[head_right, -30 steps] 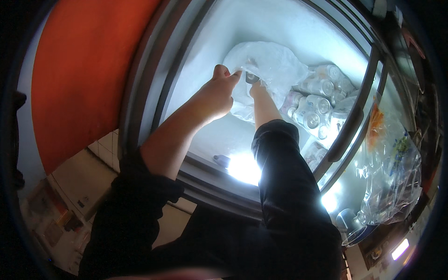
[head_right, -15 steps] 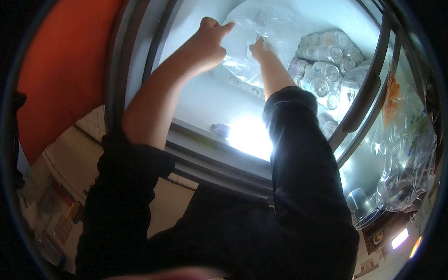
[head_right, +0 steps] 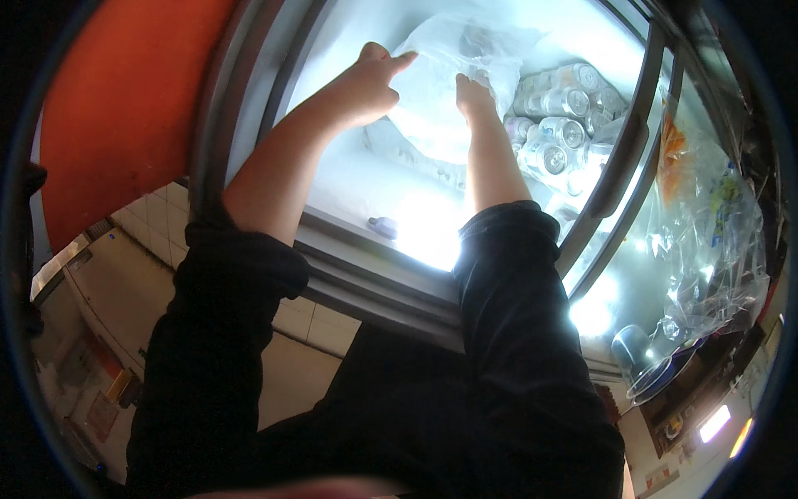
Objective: The person assembles a takeout meal by placing fried chicken and scrambled eggs into a paper box, adding a sauce packet, and sealing the box. They then retrieve ice from a freezer and dispense a beverage into a cup.
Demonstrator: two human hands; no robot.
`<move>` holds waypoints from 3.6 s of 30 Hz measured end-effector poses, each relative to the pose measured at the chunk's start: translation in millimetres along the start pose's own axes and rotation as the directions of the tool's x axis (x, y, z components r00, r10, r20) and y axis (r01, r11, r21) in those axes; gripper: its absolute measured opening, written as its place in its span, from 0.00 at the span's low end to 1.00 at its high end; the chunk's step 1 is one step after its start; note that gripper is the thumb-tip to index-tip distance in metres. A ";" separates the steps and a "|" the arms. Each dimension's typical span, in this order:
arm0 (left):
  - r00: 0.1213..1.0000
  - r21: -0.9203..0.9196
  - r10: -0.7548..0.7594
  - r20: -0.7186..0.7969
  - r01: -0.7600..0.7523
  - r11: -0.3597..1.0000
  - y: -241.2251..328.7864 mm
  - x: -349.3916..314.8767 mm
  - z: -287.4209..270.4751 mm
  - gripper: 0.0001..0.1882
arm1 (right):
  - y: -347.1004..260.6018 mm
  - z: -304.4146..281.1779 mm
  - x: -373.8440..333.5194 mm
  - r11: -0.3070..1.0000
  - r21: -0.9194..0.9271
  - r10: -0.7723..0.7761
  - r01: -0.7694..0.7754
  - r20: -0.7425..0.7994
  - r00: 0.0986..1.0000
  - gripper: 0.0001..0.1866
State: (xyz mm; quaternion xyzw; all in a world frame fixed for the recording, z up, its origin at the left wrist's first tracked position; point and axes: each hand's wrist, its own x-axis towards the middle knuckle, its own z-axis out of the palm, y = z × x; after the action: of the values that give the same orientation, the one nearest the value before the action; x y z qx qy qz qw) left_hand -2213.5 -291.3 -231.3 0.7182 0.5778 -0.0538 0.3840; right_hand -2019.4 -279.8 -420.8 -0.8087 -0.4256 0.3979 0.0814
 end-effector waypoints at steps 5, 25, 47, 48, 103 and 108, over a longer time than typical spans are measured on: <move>0.999 0.002 0.006 0.041 -0.006 1.000 3.9 -2.4 -3.5 0.39 | 11.2 6.5 3.6 0.962 -0.187 -0.221 0.201 -0.096 0.970 0.27; 0.979 -0.173 0.162 0.123 -0.140 0.975 10.8 1.3 21.0 0.44 | -18.2 47.7 -12.9 0.845 -0.478 -0.043 0.241 0.387 0.921 0.32; 0.980 -0.299 0.122 0.156 -0.070 0.952 27.4 -11.7 8.5 0.35 | 5.9 7.0 21.7 0.914 -0.397 0.008 0.084 0.226 0.974 0.25; 0.975 -0.318 0.110 0.193 -0.044 0.947 29.4 -13.6 8.2 0.35 | 10.1 8.7 15.6 0.914 -0.398 0.022 0.077 0.239 0.971 0.25; 0.969 -0.096 0.194 -0.155 -0.210 0.973 24.5 -8.0 9.2 0.28 | -21.2 -67.9 -130.8 0.782 0.520 0.049 -0.343 0.498 0.866 0.14; 0.935 -0.028 0.234 -0.267 -0.250 0.968 26.1 -14.2 1.2 0.29 | -15.6 -88.2 -162.4 0.844 0.491 0.025 -0.216 0.366 0.930 0.19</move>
State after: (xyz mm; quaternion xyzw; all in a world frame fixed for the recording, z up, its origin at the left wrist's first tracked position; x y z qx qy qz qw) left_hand -2195.0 -304.2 -212.0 0.7726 0.5319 0.1068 0.3299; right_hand -2018.4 -374.1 -261.0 -0.6987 -0.2560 0.6384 0.1967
